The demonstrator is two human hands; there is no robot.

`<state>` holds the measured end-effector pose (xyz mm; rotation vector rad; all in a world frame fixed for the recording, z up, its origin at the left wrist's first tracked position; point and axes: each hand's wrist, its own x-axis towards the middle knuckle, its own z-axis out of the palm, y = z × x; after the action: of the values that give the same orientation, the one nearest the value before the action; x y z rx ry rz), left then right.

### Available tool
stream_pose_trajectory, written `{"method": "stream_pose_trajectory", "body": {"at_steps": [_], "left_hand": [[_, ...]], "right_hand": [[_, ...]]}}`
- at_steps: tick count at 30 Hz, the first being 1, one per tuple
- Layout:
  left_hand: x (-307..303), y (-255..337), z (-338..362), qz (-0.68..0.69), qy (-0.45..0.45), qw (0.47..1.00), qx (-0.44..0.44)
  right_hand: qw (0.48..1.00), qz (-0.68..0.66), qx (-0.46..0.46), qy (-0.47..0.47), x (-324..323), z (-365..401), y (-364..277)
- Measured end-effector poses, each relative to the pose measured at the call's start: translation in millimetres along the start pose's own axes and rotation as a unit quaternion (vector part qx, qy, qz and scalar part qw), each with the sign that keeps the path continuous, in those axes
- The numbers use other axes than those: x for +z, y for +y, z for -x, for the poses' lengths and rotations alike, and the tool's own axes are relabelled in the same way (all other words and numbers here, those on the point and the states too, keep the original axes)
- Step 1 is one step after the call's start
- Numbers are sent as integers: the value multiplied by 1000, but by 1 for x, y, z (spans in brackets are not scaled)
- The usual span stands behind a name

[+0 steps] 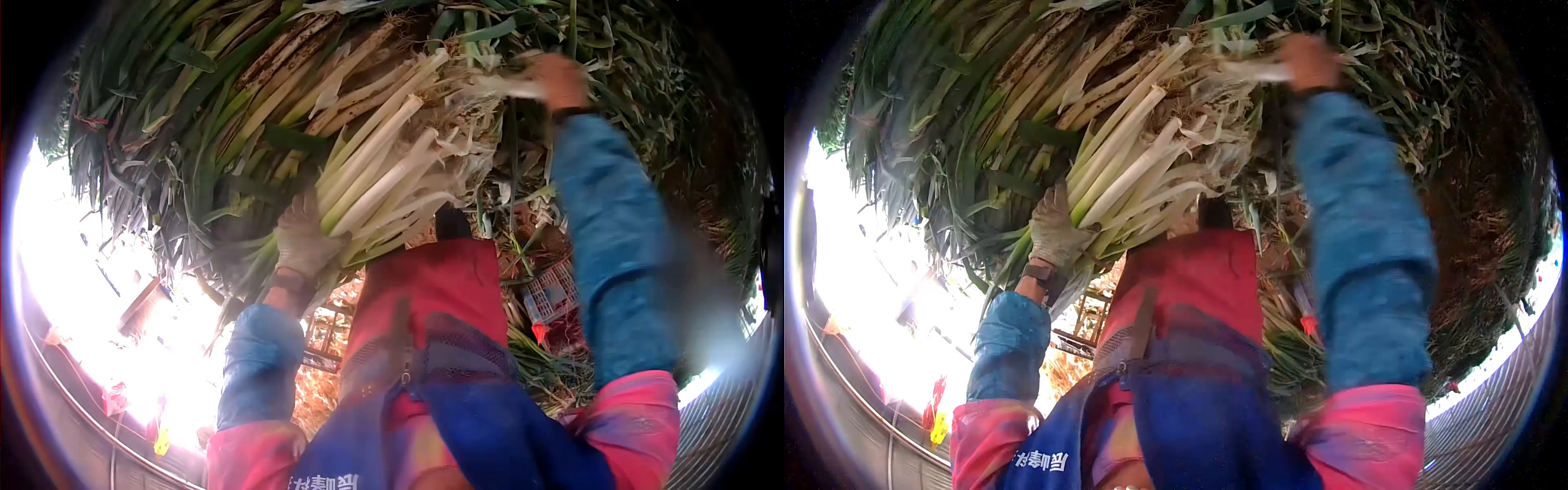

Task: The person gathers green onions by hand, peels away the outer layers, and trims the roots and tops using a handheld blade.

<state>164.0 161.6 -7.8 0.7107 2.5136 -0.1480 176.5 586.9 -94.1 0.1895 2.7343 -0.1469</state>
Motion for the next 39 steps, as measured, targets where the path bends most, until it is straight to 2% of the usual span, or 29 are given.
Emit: {"method": "stream_pose_trajectory", "body": {"at_steps": [2, 3, 4, 5, 7, 9, 11, 12, 14, 16, 17, 18, 19, 21, 23, 24, 26, 27, 29, 30, 31, 32, 35, 36, 38, 39], "left_hand": [[1, 3, 1, 11, -20, 1000, -10], [-3, 5, 0, 21, -44, 999, -22], [-5, 7, -1, 30, -67, 997, -35], [-5, 8, -1, 16, -50, 998, -27], [-2, 9, 1, -15, -14, 1000, -14], [-1, 12, 1, -18, -14, 1000, -21], [5, 12, -1, -35, -3, 999, -18], [11, 11, 0, -50, 7, 999, -12], [17, 8, 5, -56, 6, 998, -5], [16, 9, -1, -36, -4, 999, -6], [13, 11, -3, -28, -13, 999, -12], [9, 15, -5, -18, -23, 999, -18], [5, 20, -5, -7, -32, 999, -24], [4, 23, -4, -10, -37, 999, -35], [11, 16, -4, -4, -32, 999, -33], [10, 16, -5, -3, -26, 999, -30], [12, 17, -6, -2, -22, 1000, -22], [13, 16, -6, -3, -18, 1000, -15], [16, 16, -6, -6, -13, 1000, -1], [15, 20, -7, -8, -8, 1000, -8], [12, 25, -9, -11, -2, 1000, -15], [9, 29, -8, -14, 1, 1000, -23], [7, 33, -8, 0, 34, 999, 7], [10, 31, -9, -1, 41, 999, 14], [16, 24, -11, -2, 55, 998, 28], [16, 23, -11, 6, 32, 999, 12]], "right_hand": [[995, -9, 92, 43, -16, 5, 108], [993, -10, 110, 46, -30, 15, 120], [992, -18, 115, 43, -39, 29, 109], [992, -45, 112, 24, -44, 42, 79], [977, -158, 104, -96, -38, 59, -2], [954, -261, 40, -140, 24, 66, -69], [950, -271, 13, -155, 69, 74, -116], [964, -238, 6, -119, 85, 70, -118], [985, -162, 33, -46, 109, 48, -56], [984, -107, 138, 16, 118, 31, 60], [965, -168, 191, 61, 122, 27, 136], [891, -385, 197, 137, 145, 23, 224], [956, -131, 242, 105, 105, 36, 221], [971, -128, 201, 23, 53, 58, 163], [936, -246, 252, 20, 84, 74, 95], [919, -268, 273, -98, 86, 80, 54], [904, -314, 199, -211, 129, 90, -18], [879, -383, 142, -245, 172, 93, -47], [935, -305, 102, -148, 193, 100, -104], [936, -304, 130, -124, 179, 97, -116], [934, -304, 159, -100, 174, 94, -122], [956, -249, 149, -37, 195, 89, -121], [979, -122, 16, -165, 208, 66, -84], [977, -137, 110, -125, 215, 61, -53], [938, -189, 290, -16, 229, 53, 7], [948, -115, 290, 56, 216, 54, 53]]}}
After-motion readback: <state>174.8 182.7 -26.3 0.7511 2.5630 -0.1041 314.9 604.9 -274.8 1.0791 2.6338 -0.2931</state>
